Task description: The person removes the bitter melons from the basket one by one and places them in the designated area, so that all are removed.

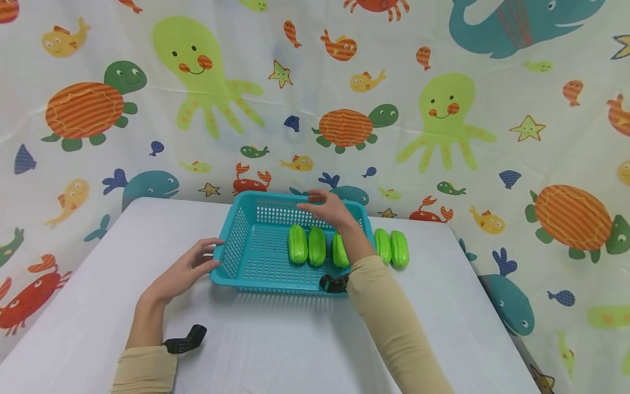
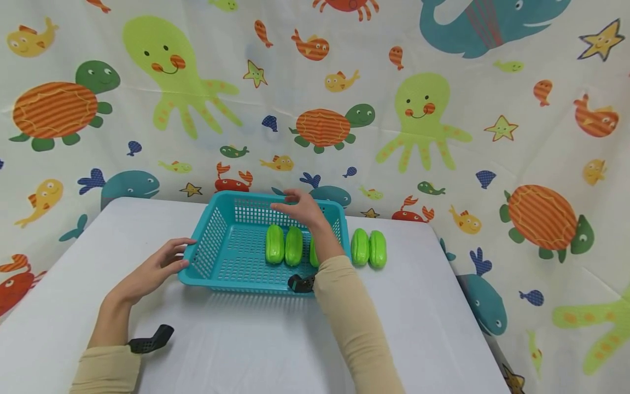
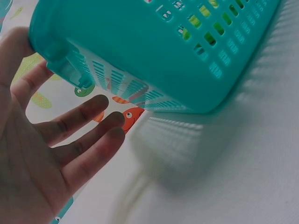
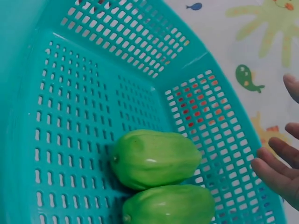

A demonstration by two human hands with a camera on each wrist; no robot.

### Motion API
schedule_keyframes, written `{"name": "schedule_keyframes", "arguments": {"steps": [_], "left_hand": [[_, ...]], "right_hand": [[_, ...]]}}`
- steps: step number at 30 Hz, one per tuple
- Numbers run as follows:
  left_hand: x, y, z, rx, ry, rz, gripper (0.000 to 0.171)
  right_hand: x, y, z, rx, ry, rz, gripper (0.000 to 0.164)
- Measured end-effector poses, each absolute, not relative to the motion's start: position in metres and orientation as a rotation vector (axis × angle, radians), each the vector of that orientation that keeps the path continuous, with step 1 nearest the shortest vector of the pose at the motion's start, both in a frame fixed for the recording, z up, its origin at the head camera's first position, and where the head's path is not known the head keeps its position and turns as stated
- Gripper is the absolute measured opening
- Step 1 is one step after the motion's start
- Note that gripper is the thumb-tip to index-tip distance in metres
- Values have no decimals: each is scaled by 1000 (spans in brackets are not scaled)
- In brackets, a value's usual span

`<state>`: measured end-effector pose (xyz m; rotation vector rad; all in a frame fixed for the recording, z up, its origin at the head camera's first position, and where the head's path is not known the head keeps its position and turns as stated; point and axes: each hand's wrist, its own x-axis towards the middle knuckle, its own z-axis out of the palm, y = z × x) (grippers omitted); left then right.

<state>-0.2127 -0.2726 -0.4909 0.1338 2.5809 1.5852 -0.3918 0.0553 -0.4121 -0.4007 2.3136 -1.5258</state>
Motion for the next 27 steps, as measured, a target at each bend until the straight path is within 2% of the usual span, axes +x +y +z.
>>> {"name": "schedule_keyframes", "arguments": {"steps": [8,15,27], "left_hand": [[-212,-273,-491,132,2586,1582,60],[-211,-274,-491,125,2578,1589,60],[-213,-273,-490,118,2576,1583,60]], "right_hand": [[-394,50,-417,-395,2330,-1433,74],[-401,44,-420,-481,2372,-1303,68],[-402,43,-431,-606,2351,-1040,71]]}}
